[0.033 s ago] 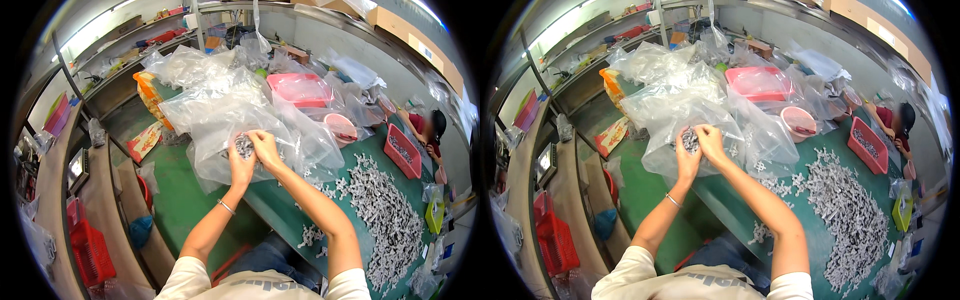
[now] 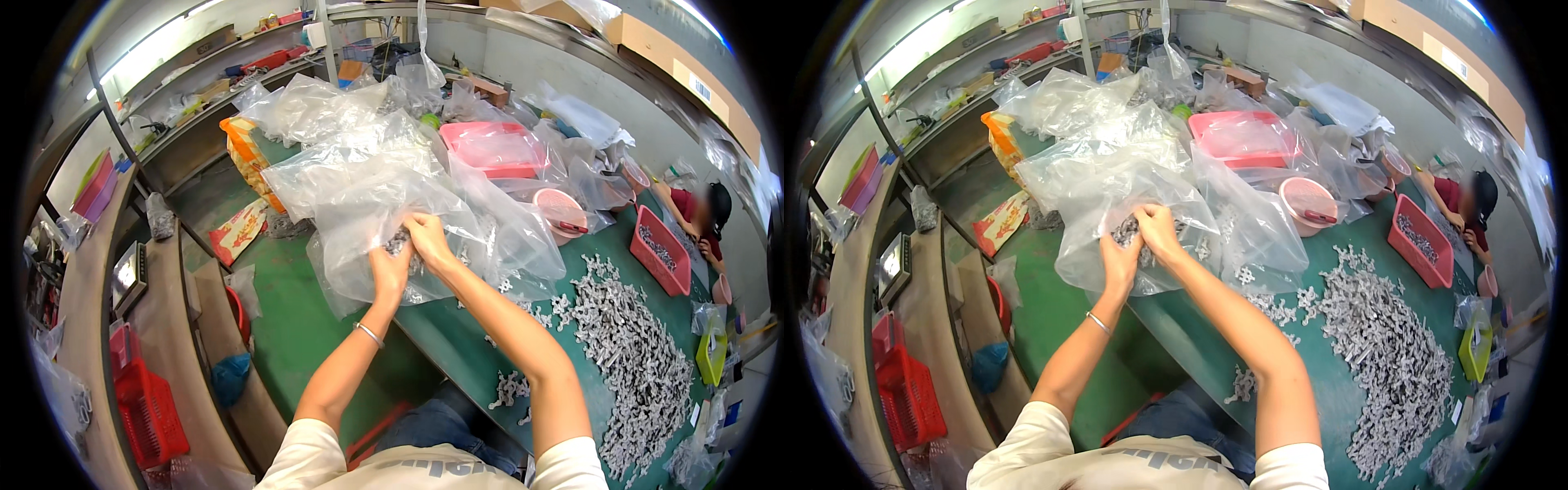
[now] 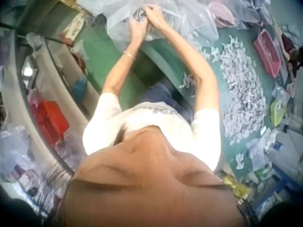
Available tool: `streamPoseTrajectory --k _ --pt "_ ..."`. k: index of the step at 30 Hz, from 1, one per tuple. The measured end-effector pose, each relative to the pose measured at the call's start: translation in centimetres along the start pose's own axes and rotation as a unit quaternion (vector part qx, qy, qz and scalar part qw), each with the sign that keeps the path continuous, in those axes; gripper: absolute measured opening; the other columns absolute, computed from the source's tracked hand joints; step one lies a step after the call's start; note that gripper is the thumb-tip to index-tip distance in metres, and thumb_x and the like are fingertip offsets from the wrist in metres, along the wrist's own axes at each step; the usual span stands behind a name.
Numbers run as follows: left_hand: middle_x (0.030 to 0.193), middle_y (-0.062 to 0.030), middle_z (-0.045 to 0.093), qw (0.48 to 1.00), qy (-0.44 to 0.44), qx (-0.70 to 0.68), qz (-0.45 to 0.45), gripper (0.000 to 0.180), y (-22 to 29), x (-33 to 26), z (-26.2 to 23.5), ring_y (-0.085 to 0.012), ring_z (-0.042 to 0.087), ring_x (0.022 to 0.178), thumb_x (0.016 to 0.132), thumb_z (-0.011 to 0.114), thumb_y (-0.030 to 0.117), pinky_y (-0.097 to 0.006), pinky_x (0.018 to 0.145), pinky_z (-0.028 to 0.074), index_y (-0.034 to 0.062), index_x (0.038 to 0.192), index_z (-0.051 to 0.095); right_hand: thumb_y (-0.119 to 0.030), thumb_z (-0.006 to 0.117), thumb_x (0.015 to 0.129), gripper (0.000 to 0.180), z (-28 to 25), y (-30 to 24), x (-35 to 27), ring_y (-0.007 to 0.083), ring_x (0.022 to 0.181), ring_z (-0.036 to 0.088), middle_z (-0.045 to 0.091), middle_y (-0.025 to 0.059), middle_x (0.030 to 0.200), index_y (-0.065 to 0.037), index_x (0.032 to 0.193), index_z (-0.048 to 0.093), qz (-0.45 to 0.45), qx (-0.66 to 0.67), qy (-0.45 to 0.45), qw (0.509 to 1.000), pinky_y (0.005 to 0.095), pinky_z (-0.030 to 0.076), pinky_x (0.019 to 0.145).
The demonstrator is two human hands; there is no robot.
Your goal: The person picks up small silver cross-shaped metal pieces one by one from a large pile, checks them by turning them over, and places them into plastic bags.
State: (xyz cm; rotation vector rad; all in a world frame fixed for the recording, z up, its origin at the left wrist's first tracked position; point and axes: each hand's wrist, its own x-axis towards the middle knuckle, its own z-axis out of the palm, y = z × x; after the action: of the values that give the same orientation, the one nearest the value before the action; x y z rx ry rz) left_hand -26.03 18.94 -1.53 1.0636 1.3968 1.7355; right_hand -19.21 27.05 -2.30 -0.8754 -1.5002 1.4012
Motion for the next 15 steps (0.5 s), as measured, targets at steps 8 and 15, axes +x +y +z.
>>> streamPoseTrajectory --k 8,15 --pt "0.104 -0.0203 0.054 0.923 0.189 0.313 0.121 0.043 -6.2 10.2 -0.7 -0.0271 0.051 0.097 0.076 0.063 0.016 -0.036 0.086 0.04 -0.0058 0.111 0.049 -0.013 0.049 0.082 0.025 -1.1 -0.2 5.1 0.0167 0.079 0.056 0.063 0.0093 0.086 0.005 0.095 0.06 -0.04 -0.182 0.015 0.982 0.0301 0.043 0.073" --pt "0.112 -0.0231 0.052 0.966 0.12 0.217 0.079 0.055 -9.8 7.8 -4.8 -0.0308 0.05 0.102 0.073 0.057 0.016 -0.038 0.09 0.036 -0.002 0.123 0.041 -0.006 0.049 0.083 0.028 -4.5 -4.6 -12.3 0.0283 0.098 0.056 0.058 0.0181 0.105 0.001 0.109 0.053 -0.226 -0.246 -0.086 0.938 0.035 0.043 0.084"
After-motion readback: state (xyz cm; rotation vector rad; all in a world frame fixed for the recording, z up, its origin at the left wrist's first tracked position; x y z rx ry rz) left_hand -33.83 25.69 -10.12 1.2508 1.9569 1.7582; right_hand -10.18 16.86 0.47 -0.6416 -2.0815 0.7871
